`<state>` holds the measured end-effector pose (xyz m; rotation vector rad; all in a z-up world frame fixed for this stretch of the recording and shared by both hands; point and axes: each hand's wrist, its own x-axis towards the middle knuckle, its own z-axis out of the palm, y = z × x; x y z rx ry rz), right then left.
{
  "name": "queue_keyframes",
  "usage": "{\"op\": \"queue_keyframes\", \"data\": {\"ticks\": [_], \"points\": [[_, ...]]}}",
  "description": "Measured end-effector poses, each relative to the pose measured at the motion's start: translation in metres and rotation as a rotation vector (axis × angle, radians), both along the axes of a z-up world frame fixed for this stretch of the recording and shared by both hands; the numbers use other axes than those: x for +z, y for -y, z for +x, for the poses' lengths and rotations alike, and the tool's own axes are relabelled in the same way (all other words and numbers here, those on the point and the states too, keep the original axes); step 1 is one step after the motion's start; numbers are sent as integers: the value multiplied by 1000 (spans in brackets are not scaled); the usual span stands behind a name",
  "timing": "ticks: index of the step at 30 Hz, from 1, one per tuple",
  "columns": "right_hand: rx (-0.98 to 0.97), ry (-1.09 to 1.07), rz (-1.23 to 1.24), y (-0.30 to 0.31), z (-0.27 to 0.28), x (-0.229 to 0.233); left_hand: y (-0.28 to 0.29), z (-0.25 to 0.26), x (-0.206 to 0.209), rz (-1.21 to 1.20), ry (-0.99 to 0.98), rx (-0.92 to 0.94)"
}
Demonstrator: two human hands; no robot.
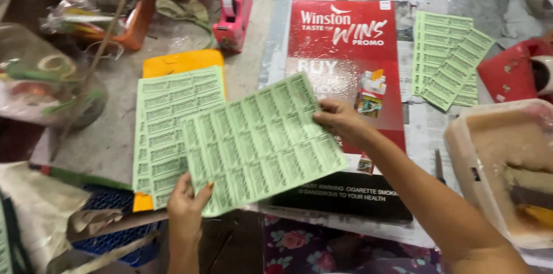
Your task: The person applies glue to a large poster using a brush and then carefully aligns and sticks large sheets of labels onto the adhesive surface.
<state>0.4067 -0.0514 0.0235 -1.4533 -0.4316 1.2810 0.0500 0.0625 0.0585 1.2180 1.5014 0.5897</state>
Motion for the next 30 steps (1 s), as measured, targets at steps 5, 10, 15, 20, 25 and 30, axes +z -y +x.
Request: {"op": "queue_keyframes", "data": {"ticks": [5, 10, 15, 20, 25, 30], "points": [[-325, 170, 190, 28, 83, -13, -44, 120, -24, 342, 319, -332], [-514, 215, 204, 25, 220, -93, -114, 262, -90, 553, 287, -577], [-582, 323, 178, 18, 297, -107, -152, 367, -117, 563, 162, -591], [-626, 398, 119, -5, 345, -117, -181, 424, -148, 535, 114, -583], [-604, 474, 28, -35, 351, -118, -211, 443, -178, 525, 18, -560], [-596, 483, 21, -48, 342, -111, -214, 438, -169, 524, -67, -588]]}}
